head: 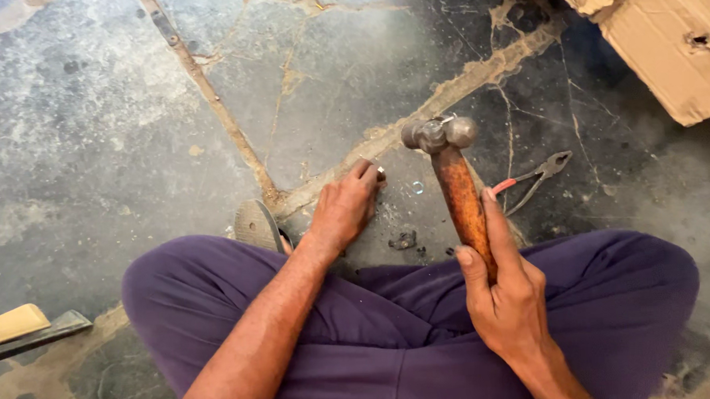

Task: The person sits on the floor and uses a hammer to shape and assemble small metal parts, including a metal ring and a square metal piece. They repeatedly strike the parts and adjust their positions, occasionally using pliers to hold components.

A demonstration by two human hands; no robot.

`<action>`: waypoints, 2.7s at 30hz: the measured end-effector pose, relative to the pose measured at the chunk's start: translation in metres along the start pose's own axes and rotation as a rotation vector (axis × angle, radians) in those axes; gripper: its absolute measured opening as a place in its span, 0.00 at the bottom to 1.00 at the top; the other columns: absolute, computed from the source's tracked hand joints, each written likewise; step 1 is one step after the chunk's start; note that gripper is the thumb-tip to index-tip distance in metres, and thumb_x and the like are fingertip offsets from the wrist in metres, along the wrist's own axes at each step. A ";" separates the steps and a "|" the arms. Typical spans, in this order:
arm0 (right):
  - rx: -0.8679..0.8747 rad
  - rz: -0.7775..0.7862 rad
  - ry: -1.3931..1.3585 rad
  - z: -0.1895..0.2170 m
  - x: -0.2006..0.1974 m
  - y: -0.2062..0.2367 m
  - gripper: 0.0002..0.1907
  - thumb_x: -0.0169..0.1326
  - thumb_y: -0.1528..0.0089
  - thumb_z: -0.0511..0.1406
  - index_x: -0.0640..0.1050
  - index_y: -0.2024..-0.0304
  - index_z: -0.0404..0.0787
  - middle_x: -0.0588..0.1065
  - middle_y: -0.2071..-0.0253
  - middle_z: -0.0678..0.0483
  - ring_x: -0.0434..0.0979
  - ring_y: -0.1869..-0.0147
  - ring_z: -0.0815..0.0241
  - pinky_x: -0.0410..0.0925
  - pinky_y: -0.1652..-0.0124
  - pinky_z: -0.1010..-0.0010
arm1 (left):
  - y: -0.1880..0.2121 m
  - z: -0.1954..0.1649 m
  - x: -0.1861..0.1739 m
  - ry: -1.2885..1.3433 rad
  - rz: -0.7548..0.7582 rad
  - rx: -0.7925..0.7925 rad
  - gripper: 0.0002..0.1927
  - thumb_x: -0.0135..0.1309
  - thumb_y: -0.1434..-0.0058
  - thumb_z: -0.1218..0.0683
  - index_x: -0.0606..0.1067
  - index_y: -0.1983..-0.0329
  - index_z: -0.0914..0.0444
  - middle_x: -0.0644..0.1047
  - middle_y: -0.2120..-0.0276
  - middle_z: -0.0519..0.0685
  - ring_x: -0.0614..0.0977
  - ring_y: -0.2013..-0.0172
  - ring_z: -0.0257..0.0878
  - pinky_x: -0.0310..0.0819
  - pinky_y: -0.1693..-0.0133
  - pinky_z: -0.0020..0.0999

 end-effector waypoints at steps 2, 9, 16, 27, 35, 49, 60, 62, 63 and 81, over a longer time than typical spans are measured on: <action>-0.067 0.020 0.064 0.009 0.005 -0.004 0.32 0.51 0.31 0.37 0.60 0.26 0.37 0.77 0.44 0.32 0.85 0.52 0.44 0.75 0.58 0.60 | 0.001 -0.001 0.001 -0.025 0.003 0.031 0.07 0.52 0.33 0.55 0.72 0.56 0.62 0.75 0.56 0.54 0.81 0.60 0.58 0.75 0.63 0.53; 0.152 0.343 0.281 -0.008 0.036 -0.008 0.35 0.56 0.35 0.39 0.62 0.26 0.49 0.82 0.64 0.42 0.85 0.64 0.42 0.74 0.65 0.55 | 0.003 0.005 0.002 0.020 -0.013 0.008 0.08 0.51 0.36 0.58 0.73 0.54 0.61 0.75 0.56 0.54 0.80 0.61 0.59 0.75 0.63 0.55; -0.006 -0.173 -0.089 0.029 -0.033 0.009 0.33 0.50 0.30 0.37 0.56 0.24 0.44 0.80 0.68 0.50 0.83 0.70 0.56 0.74 0.67 0.66 | 0.003 0.005 0.006 0.013 0.023 -0.006 0.06 0.52 0.33 0.57 0.73 0.55 0.61 0.75 0.55 0.54 0.81 0.58 0.58 0.75 0.62 0.53; 0.074 0.139 0.175 -0.033 0.026 0.008 0.32 0.52 0.33 0.39 0.62 0.26 0.46 0.80 0.53 0.38 0.82 0.57 0.36 0.73 0.63 0.53 | 0.003 0.002 -0.001 0.031 0.052 -0.100 0.07 0.52 0.33 0.55 0.75 0.55 0.60 0.76 0.54 0.54 0.81 0.58 0.60 0.74 0.60 0.54; 0.393 0.102 -0.015 -0.080 0.022 0.010 0.33 0.48 0.32 0.43 0.61 0.25 0.48 0.76 0.75 0.50 0.78 0.73 0.59 0.71 0.68 0.64 | -0.003 0.000 -0.026 0.177 -0.072 -0.154 0.08 0.53 0.32 0.53 0.77 0.57 0.62 0.79 0.60 0.54 0.82 0.61 0.56 0.75 0.61 0.49; 0.443 0.158 -0.066 -0.087 0.031 0.012 0.35 0.46 0.33 0.48 0.60 0.25 0.45 0.75 0.77 0.53 0.77 0.75 0.63 0.71 0.70 0.67 | 0.002 -0.001 -0.017 0.018 -0.022 -0.120 0.10 0.53 0.32 0.53 0.77 0.57 0.65 0.78 0.60 0.56 0.83 0.64 0.57 0.77 0.62 0.49; 0.458 0.155 -0.104 -0.091 0.030 0.012 0.35 0.47 0.33 0.48 0.61 0.26 0.44 0.75 0.77 0.53 0.76 0.74 0.64 0.70 0.69 0.68 | -0.002 -0.003 -0.029 0.211 -0.136 -0.140 0.07 0.54 0.32 0.58 0.76 0.58 0.68 0.79 0.62 0.58 0.83 0.62 0.51 0.77 0.59 0.43; 0.459 0.154 -0.108 -0.092 0.029 0.012 0.35 0.47 0.33 0.48 0.61 0.25 0.44 0.75 0.77 0.53 0.76 0.74 0.63 0.70 0.70 0.68 | -0.003 -0.003 -0.033 0.216 -0.157 -0.155 0.07 0.54 0.32 0.58 0.77 0.58 0.68 0.79 0.62 0.57 0.83 0.62 0.51 0.77 0.59 0.43; 0.459 0.155 -0.111 -0.092 0.029 0.013 0.35 0.47 0.33 0.48 0.61 0.25 0.44 0.75 0.77 0.53 0.76 0.74 0.63 0.70 0.70 0.68 | -0.003 -0.002 -0.033 0.224 -0.157 -0.170 0.07 0.54 0.32 0.57 0.77 0.57 0.67 0.80 0.62 0.57 0.84 0.63 0.51 0.77 0.60 0.42; 0.479 0.173 -0.071 -0.095 0.035 0.013 0.37 0.47 0.33 0.49 0.60 0.25 0.45 0.75 0.77 0.52 0.76 0.74 0.63 0.70 0.70 0.67 | -0.001 -0.010 -0.024 -0.004 -0.067 -0.069 0.08 0.55 0.33 0.53 0.78 0.59 0.63 0.79 0.66 0.54 0.82 0.64 0.51 0.76 0.62 0.46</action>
Point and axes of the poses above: each hand's wrist, its own y-axis away from the middle knuckle, its own x-axis out of the palm, z = x × y, the point moved 9 cm from there along -y, towards the middle knuckle
